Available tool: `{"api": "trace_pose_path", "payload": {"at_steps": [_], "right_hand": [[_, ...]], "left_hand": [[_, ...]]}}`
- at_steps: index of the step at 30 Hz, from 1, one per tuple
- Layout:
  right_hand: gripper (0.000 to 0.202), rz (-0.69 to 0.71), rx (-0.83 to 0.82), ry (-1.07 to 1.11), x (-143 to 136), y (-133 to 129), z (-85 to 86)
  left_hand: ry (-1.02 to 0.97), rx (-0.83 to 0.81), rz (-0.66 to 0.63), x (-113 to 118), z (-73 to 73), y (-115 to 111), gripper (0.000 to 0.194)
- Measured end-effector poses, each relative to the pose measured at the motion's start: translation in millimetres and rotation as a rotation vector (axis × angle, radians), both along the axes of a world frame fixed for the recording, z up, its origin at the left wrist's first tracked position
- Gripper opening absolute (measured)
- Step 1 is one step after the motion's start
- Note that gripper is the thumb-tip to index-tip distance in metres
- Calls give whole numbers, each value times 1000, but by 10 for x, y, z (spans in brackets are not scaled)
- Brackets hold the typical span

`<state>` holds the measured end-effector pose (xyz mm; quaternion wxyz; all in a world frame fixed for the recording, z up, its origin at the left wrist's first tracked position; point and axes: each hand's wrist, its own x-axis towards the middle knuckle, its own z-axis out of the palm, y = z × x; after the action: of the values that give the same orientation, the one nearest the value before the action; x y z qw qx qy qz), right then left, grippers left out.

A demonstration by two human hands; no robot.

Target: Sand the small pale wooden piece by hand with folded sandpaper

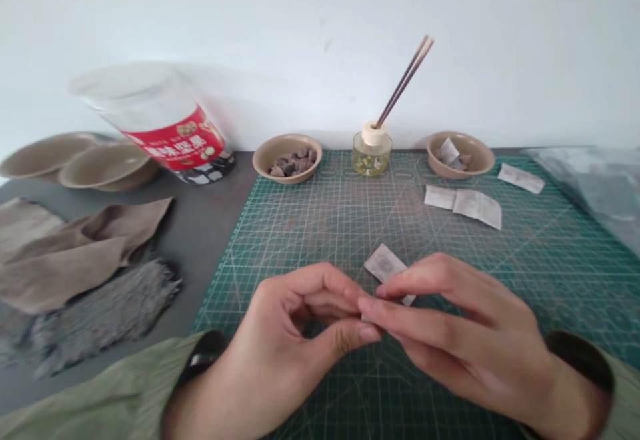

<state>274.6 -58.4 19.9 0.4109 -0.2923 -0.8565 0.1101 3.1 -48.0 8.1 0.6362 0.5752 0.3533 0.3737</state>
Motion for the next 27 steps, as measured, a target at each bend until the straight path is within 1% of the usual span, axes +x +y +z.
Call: {"api": "trace_pose_path", "payload": {"at_steps": [3,6,8,11,14,17,20,23,24,26,27], "right_hand": [[30,-61,-1,-47,13,-84,53],[27,-72,8,-45,23,-132,101],[25,-48,27,-80,56,-149,131],[25,-11,47,-180,132,-191,162],[28,-42,52,-195,185,-251,162],[34,-78,41,-207,207,-282,149],[42,-80,15,-219,212,-278,116],[36,-54,16,-219,166,-275,43],[32,-105,72,-140,138,-278,22],[29,-205,44,-79,86,-286,12],[25,-211,42,-63,73,-289,32]], "left_hand": [[-46,-4,45,14,-10,-47,18],[-81,-26,76,51,17,-59,16],[-98,-15,90,77,47,-57,18],[-102,68,112,91,74,-61,22],[-72,175,129,78,66,-74,25],[-50,251,134,61,48,-77,25],[-15,316,134,54,42,-69,22],[12,366,130,53,47,-66,18],[16,377,127,52,50,-69,18],[17,395,126,48,52,-76,18],[19,399,124,44,53,-79,19]]}}
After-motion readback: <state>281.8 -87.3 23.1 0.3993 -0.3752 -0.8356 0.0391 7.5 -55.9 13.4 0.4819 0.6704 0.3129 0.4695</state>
